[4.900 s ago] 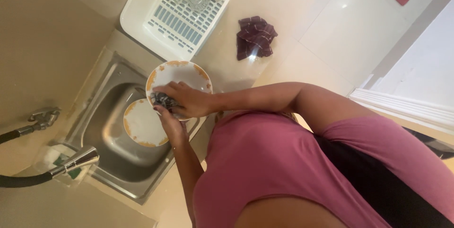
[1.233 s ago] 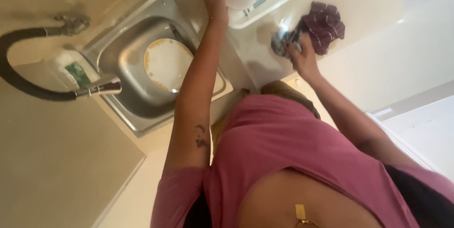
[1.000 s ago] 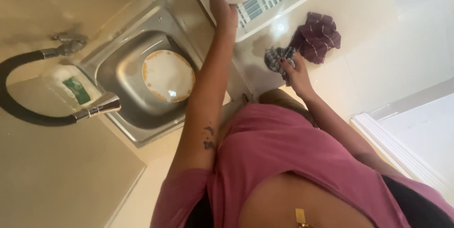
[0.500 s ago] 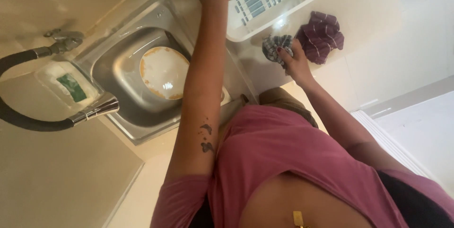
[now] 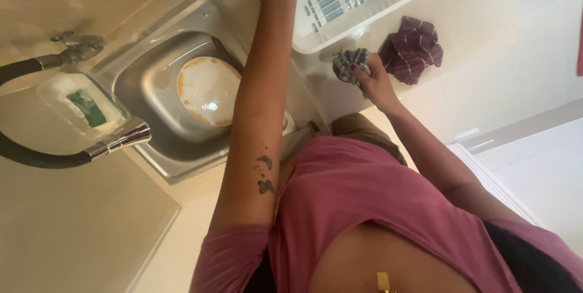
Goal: The person is washing various dishes including bowls and plates in a small sink using a sponge.
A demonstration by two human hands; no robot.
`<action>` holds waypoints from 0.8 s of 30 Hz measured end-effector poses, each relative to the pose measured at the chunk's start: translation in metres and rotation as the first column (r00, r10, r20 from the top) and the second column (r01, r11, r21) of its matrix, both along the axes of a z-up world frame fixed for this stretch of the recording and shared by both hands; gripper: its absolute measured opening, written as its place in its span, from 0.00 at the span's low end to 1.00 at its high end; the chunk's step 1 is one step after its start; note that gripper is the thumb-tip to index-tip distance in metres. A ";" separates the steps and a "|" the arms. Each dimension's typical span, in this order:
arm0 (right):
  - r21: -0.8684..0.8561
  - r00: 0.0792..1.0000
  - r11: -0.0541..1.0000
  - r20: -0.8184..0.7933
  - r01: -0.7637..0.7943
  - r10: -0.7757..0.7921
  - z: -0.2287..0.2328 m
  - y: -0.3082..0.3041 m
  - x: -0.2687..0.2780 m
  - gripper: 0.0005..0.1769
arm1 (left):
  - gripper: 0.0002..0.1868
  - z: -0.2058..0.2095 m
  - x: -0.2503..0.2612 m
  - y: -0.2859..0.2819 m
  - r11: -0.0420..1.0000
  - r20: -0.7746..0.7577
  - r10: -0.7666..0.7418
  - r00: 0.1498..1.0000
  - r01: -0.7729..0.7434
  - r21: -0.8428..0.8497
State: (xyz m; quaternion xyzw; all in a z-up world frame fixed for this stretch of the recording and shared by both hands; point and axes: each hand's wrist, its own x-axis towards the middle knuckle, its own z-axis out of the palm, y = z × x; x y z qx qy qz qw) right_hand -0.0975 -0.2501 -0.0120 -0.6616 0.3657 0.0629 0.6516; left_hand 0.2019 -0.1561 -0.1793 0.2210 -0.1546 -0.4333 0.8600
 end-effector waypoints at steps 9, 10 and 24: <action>-0.015 0.992 1.000 -0.122 -0.026 0.024 -0.006 -0.007 0.001 0.18 | 0.16 0.084 -0.041 0.030 0.993 -0.406 -0.097 0.909 0.058 -0.107; -0.028 0.996 0.999 -0.079 -0.032 0.030 -0.010 -0.008 -0.001 0.18 | 0.17 0.105 -0.062 0.056 0.986 -0.425 0.071 0.902 0.002 0.168; -0.051 0.986 0.989 0.087 -0.138 0.143 0.003 0.007 0.002 0.18 | 0.18 -0.027 -0.003 -0.024 0.987 -0.570 0.157 0.807 -0.137 0.078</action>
